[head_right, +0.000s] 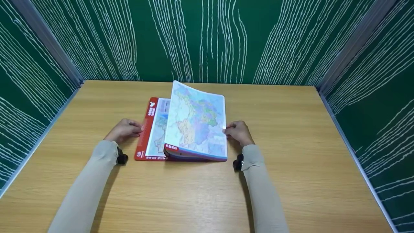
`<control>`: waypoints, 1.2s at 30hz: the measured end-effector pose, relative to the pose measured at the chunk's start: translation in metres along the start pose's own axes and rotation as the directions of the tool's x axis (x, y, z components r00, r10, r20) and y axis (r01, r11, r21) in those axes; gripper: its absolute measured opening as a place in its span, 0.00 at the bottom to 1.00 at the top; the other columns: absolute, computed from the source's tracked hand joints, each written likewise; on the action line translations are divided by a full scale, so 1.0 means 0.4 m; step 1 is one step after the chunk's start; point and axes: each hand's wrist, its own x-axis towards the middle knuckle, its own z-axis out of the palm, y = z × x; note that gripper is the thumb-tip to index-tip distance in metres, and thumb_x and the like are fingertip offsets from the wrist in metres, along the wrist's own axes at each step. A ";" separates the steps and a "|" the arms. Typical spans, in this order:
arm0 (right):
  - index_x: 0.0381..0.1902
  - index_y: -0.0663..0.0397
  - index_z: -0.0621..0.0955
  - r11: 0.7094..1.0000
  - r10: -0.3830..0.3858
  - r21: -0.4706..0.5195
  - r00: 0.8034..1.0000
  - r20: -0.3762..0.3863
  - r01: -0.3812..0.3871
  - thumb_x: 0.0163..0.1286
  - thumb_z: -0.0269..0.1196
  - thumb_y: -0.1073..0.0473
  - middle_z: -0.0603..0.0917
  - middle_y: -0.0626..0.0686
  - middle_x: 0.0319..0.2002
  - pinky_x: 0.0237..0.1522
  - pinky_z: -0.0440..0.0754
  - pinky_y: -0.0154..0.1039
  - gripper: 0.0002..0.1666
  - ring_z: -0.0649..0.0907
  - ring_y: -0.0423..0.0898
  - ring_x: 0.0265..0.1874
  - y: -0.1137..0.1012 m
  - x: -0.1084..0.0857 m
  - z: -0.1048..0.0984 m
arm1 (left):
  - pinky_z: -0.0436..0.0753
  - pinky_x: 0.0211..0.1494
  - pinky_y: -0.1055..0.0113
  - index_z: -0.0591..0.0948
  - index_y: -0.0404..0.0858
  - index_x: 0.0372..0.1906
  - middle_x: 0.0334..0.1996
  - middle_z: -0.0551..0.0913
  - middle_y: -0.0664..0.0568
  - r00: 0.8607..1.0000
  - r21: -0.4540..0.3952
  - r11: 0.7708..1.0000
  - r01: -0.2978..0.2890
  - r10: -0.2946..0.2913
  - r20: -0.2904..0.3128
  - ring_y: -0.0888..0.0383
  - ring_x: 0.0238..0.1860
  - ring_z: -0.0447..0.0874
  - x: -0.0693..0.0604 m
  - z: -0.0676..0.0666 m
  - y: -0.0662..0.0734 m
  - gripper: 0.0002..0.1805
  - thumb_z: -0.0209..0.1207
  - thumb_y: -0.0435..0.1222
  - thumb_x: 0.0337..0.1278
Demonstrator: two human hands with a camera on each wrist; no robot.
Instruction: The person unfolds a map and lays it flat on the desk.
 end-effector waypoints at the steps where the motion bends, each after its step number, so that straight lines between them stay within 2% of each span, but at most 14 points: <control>1: 0.44 0.67 0.76 1.000 0.000 0.001 1.000 -0.003 0.000 0.65 0.63 0.64 0.81 0.46 0.30 0.32 0.83 0.31 0.13 0.83 0.38 0.27 0.000 0.000 0.000 | 0.84 0.35 0.73 0.78 0.23 0.51 0.35 0.81 0.46 1.000 0.002 1.000 0.002 -0.002 0.000 0.64 0.27 0.80 -0.001 -0.001 -0.001 0.17 0.57 0.26 0.58; 7: 0.46 0.67 0.77 1.000 0.028 -0.001 0.999 -0.020 -0.028 0.65 0.63 0.65 0.81 0.49 0.34 0.34 0.83 0.30 0.14 0.82 0.38 0.29 0.001 -0.003 -0.003 | 0.84 0.37 0.72 0.77 0.23 0.53 0.39 0.81 0.42 1.000 0.002 1.000 0.021 -0.021 -0.010 0.63 0.28 0.81 -0.002 -0.008 -0.005 0.17 0.56 0.26 0.59; 17: 0.50 0.69 0.76 0.998 0.035 -0.061 0.999 -0.016 -0.036 0.65 0.63 0.63 0.81 0.51 0.37 0.36 0.82 0.30 0.18 0.81 0.39 0.31 0.002 -0.006 -0.011 | 0.84 0.37 0.72 0.77 0.25 0.53 0.39 0.81 0.44 0.998 -0.006 0.999 0.052 -0.052 -0.018 0.62 0.29 0.82 -0.004 -0.019 -0.015 0.17 0.57 0.28 0.60; 21: 0.51 0.67 0.76 0.995 0.055 -0.083 0.998 -0.018 -0.056 0.65 0.63 0.62 0.80 0.53 0.40 0.36 0.82 0.30 0.19 0.81 0.40 0.32 0.002 -0.003 -0.014 | 0.84 0.36 0.73 0.78 0.24 0.52 0.36 0.81 0.46 0.999 -0.012 0.999 0.043 -0.044 -0.021 0.62 0.28 0.82 -0.003 -0.023 -0.019 0.16 0.56 0.27 0.60; 26: 0.49 0.70 0.75 0.999 0.018 -0.041 1.000 0.003 -0.018 0.65 0.64 0.63 0.80 0.48 0.33 0.33 0.83 0.29 0.19 0.81 0.37 0.28 0.007 -0.004 -0.019 | 0.84 0.34 0.74 0.78 0.23 0.52 0.33 0.81 0.48 1.000 -0.010 1.000 0.016 -0.017 -0.018 0.65 0.25 0.81 -0.004 -0.030 -0.023 0.17 0.56 0.26 0.58; 29: 0.48 0.71 0.75 1.000 0.001 -0.024 1.000 0.007 -0.001 0.65 0.63 0.64 0.80 0.46 0.31 0.33 0.83 0.30 0.18 0.82 0.37 0.26 0.010 -0.003 -0.020 | 0.84 0.35 0.74 0.78 0.24 0.52 0.35 0.81 0.47 1.000 0.003 1.000 0.017 -0.017 -0.023 0.65 0.26 0.81 -0.004 -0.036 -0.025 0.17 0.56 0.26 0.58; 36: 0.48 0.68 0.76 0.998 0.037 -0.055 0.999 -0.016 -0.038 0.64 0.64 0.63 0.80 0.49 0.35 0.34 0.83 0.31 0.18 0.81 0.38 0.29 0.006 -0.002 -0.020 | 0.84 0.38 0.73 0.77 0.24 0.53 0.39 0.80 0.45 1.000 0.006 1.000 0.020 -0.020 -0.023 0.64 0.28 0.81 -0.006 -0.048 -0.028 0.17 0.56 0.27 0.59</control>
